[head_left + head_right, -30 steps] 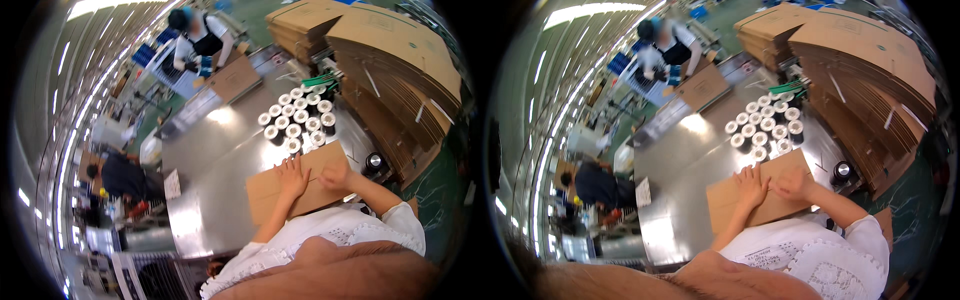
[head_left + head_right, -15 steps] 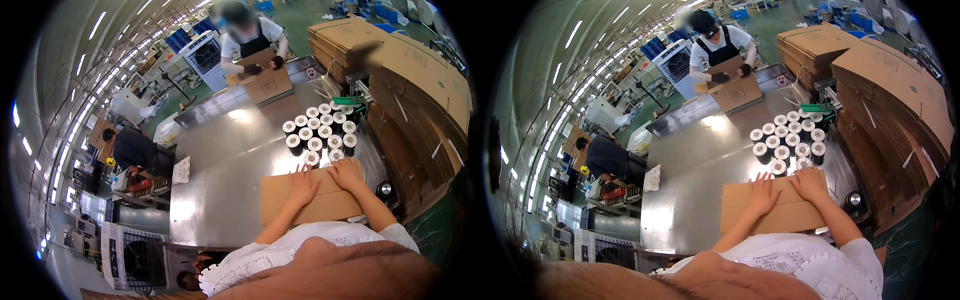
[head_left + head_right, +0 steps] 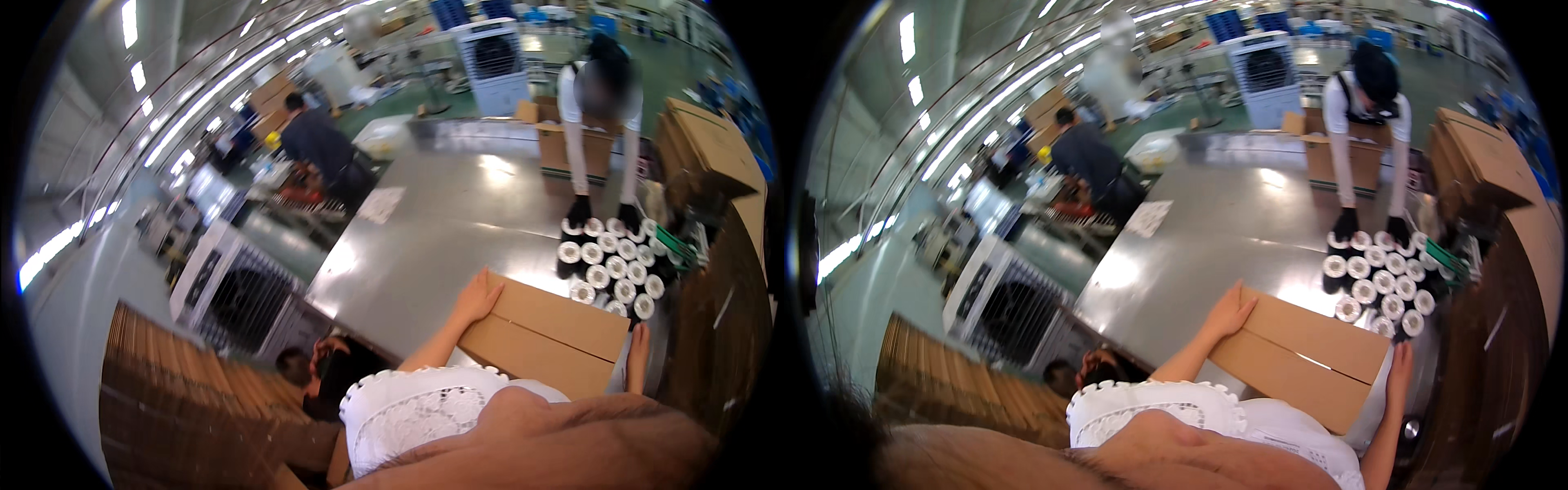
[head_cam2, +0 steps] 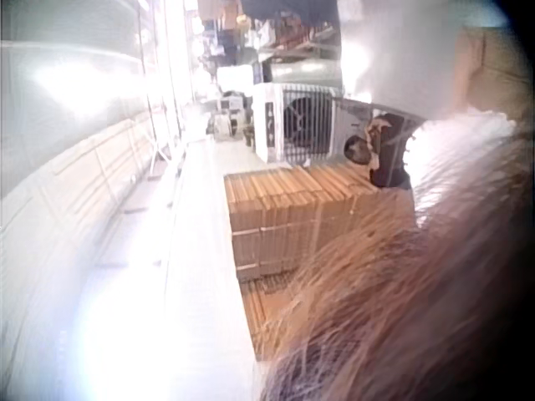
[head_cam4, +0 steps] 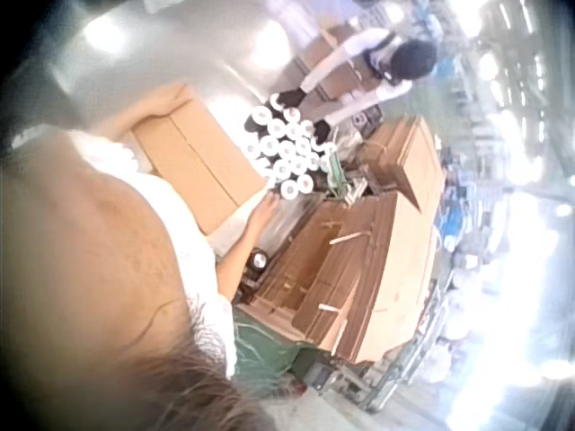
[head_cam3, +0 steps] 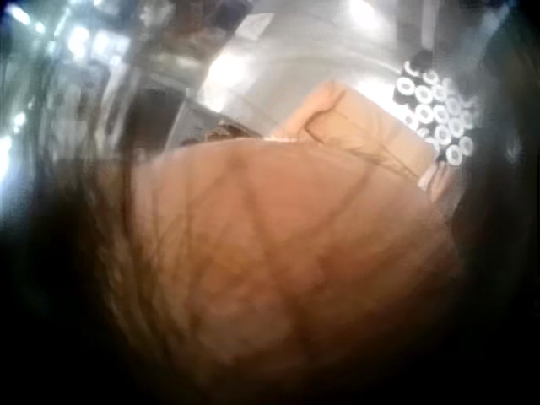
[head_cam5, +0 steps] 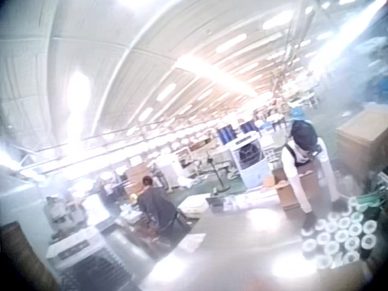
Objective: The person assembles cardboard boxes and packs cylindrical rolls into them on a metal worktable. They repeatedly open boxes, place rolls inside, and close the boxes while other workers perform similar tasks nearby.
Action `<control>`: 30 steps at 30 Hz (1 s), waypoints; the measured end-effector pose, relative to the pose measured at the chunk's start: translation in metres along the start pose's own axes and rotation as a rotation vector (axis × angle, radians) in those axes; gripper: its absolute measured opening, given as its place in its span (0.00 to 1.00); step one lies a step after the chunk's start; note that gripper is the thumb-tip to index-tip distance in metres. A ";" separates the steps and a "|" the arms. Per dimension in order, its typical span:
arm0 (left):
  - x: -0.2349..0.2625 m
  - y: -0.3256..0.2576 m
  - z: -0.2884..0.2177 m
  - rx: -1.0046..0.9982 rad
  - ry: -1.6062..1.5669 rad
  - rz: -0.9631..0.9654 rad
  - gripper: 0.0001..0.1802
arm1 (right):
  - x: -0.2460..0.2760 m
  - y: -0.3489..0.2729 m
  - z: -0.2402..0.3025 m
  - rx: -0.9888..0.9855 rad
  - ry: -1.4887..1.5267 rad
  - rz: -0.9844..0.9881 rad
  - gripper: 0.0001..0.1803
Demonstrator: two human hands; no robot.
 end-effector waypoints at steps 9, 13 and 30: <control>0.009 0.039 0.226 0.356 -0.068 0.028 0.39 | -0.092 -0.162 -0.043 -0.863 0.297 0.594 0.36; -0.066 -0.003 0.189 0.564 -0.860 0.355 0.40 | -0.075 -0.125 -0.063 -0.659 0.545 0.732 0.25; -0.182 -0.100 0.142 0.726 -0.799 0.315 0.32 | -0.085 -0.114 0.165 -0.440 0.592 0.555 0.20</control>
Point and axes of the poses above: each hand's wrist, its own y-axis towards the middle knuckle, its own x-axis out of the back of the hand, z = x × y, the point moved 10 cm from there along y, towards the middle knuckle, and after that the axes turned 7 degrees about -z, right-handed, at the moved point
